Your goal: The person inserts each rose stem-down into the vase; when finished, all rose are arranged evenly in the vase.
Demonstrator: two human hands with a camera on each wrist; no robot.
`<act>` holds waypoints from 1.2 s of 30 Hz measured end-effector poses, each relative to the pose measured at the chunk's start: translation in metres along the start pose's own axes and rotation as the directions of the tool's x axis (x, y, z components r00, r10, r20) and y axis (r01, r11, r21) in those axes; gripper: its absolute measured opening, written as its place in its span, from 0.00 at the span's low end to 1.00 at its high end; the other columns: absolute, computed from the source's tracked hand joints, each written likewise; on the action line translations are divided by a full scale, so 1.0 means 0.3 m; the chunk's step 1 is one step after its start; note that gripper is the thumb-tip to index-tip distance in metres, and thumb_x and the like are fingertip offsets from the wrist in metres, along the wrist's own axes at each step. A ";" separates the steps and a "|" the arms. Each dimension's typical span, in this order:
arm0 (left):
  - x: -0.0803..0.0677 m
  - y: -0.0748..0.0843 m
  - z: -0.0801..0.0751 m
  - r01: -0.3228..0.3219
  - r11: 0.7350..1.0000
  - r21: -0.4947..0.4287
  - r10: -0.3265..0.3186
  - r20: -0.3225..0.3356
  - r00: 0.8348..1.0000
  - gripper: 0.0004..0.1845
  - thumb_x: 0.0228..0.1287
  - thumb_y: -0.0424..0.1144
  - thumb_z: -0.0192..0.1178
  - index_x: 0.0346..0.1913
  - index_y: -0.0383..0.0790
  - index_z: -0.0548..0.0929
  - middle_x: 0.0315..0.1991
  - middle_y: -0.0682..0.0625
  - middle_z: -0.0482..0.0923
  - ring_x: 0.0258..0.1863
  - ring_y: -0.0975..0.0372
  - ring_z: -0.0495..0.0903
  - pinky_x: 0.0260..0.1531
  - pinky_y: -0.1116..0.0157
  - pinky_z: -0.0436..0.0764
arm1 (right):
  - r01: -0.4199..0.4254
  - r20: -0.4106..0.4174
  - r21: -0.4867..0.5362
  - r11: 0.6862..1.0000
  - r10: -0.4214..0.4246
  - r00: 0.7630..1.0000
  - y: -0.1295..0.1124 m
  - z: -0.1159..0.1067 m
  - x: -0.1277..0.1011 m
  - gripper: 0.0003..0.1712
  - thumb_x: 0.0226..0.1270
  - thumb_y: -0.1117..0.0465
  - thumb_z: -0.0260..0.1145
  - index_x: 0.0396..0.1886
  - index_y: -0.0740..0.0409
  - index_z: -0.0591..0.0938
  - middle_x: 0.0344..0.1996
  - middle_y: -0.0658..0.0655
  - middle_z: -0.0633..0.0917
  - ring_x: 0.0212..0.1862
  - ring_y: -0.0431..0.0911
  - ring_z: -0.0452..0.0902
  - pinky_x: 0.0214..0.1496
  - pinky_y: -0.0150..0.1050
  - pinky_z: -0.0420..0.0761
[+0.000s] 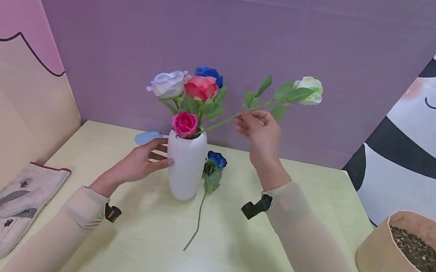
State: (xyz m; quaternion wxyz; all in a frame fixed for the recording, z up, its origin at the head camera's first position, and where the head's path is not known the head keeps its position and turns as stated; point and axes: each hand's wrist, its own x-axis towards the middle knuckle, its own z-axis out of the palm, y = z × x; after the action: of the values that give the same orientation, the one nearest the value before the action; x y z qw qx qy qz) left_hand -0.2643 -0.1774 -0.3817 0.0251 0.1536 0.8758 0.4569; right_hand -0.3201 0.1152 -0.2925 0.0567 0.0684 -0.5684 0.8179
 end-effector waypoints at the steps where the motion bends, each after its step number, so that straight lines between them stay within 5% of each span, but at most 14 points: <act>1: 0.001 -0.001 0.001 0.000 1.000 0.001 0.000 -0.002 1.000 0.38 0.68 0.53 0.63 0.75 0.47 0.61 0.67 0.41 0.71 0.63 0.45 0.78 0.58 0.49 0.83 | -0.001 0.006 -0.009 1.000 0.001 1.000 0.005 0.006 -0.001 0.06 0.68 0.65 0.68 0.36 0.57 0.77 0.31 0.50 0.88 0.32 0.41 0.88 0.39 0.34 0.89; 11: 0.004 -0.001 0.001 -0.007 1.000 0.000 0.007 -0.007 1.000 0.37 0.69 0.51 0.63 0.75 0.45 0.61 0.66 0.41 0.72 0.62 0.45 0.79 0.58 0.50 0.83 | -0.013 0.062 -0.064 0.998 0.017 0.998 0.052 0.064 -0.010 0.07 0.68 0.63 0.69 0.38 0.55 0.77 0.31 0.49 0.88 0.32 0.40 0.88 0.44 0.39 0.89; 25: 0.007 -0.004 -0.002 -0.005 1.000 0.002 0.005 -0.002 1.000 0.38 0.68 0.53 0.64 0.75 0.47 0.61 0.66 0.42 0.72 0.62 0.45 0.79 0.57 0.50 0.83 | -0.009 0.017 -0.071 0.997 0.010 1.000 0.081 0.110 -0.008 0.07 0.68 0.59 0.69 0.38 0.56 0.80 0.32 0.51 0.87 0.32 0.41 0.88 0.42 0.39 0.90; 36: 0.008 -0.003 -0.001 -0.002 1.000 -0.003 0.002 -0.005 1.000 0.37 0.68 0.52 0.64 0.75 0.46 0.61 0.66 0.42 0.72 0.62 0.45 0.79 0.57 0.50 0.83 | -0.045 0.045 -0.206 0.978 0.055 0.997 0.107 0.134 -0.002 0.10 0.66 0.57 0.71 0.42 0.57 0.83 0.35 0.50 0.88 0.37 0.42 0.88 0.46 0.38 0.89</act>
State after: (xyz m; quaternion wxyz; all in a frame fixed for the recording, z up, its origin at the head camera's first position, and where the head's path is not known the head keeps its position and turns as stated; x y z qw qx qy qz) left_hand -0.2667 -0.1775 -0.3822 0.0226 0.1531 0.8751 0.4585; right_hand -0.3231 0.0665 -0.3084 0.0283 0.0685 -0.6523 0.7544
